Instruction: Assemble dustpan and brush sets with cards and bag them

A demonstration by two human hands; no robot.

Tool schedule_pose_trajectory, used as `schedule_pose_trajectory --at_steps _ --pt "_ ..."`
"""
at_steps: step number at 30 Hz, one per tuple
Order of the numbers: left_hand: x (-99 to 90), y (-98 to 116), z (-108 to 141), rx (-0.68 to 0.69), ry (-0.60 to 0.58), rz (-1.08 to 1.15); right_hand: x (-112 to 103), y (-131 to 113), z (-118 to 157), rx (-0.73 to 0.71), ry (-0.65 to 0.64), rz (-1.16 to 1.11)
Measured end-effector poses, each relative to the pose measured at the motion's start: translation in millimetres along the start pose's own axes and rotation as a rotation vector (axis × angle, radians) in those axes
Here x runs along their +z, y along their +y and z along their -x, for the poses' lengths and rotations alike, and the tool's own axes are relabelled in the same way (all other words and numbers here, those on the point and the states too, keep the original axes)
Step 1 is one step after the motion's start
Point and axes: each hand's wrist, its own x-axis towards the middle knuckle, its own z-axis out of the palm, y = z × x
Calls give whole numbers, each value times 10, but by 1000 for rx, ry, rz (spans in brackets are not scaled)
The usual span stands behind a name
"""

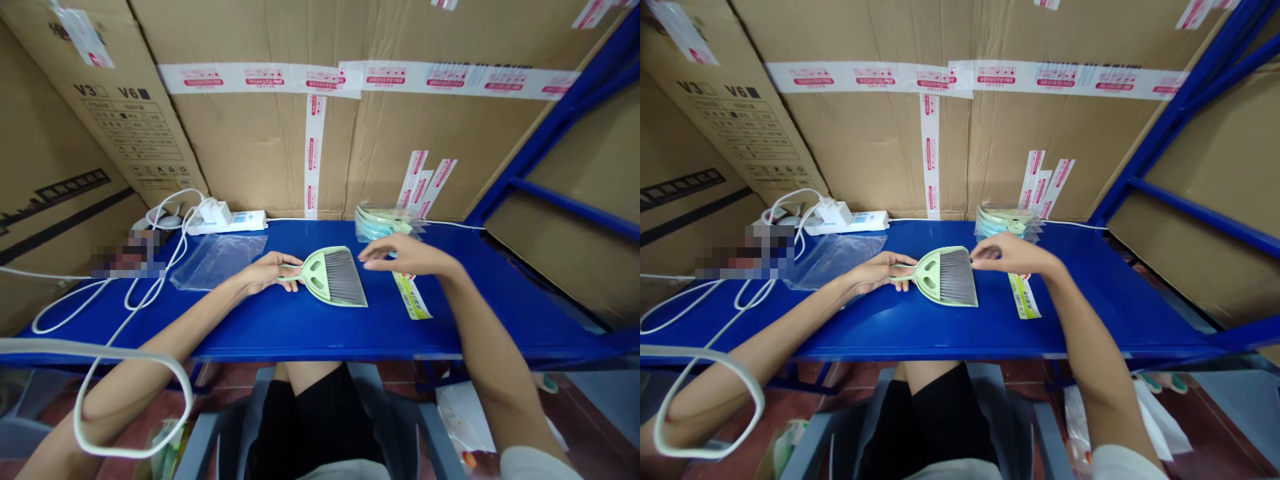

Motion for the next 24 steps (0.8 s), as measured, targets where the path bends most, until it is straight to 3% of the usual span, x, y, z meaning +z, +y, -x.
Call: schedule_pose_trajectory --at_steps 3,6,8,11,14,17,21,24 --pt "-19 -6 -5 2 -12 -7 -210 50 170 315 -131 222" --pt "-10 -8 -6 3 -11 -10 -92 15 165 569 -243 596" --pt "1 -9 -12 9 -1 -21 34 -42 117 630 -291 715" --pt "-1 -17 -36 88 127 -139 98 -73 79 605 -292 697" --pt "-36 -27 -62 238 352 -392 31 10 97 566 -265 615" --pt "-68 -24 -67 390 484 -612 -28 140 120 492 -260 474" --pt "-60 8 -31 483 523 -758 -7 276 109 358 -278 290" --pt "-44 36 18 414 451 -714 5 310 91 330 -327 270"
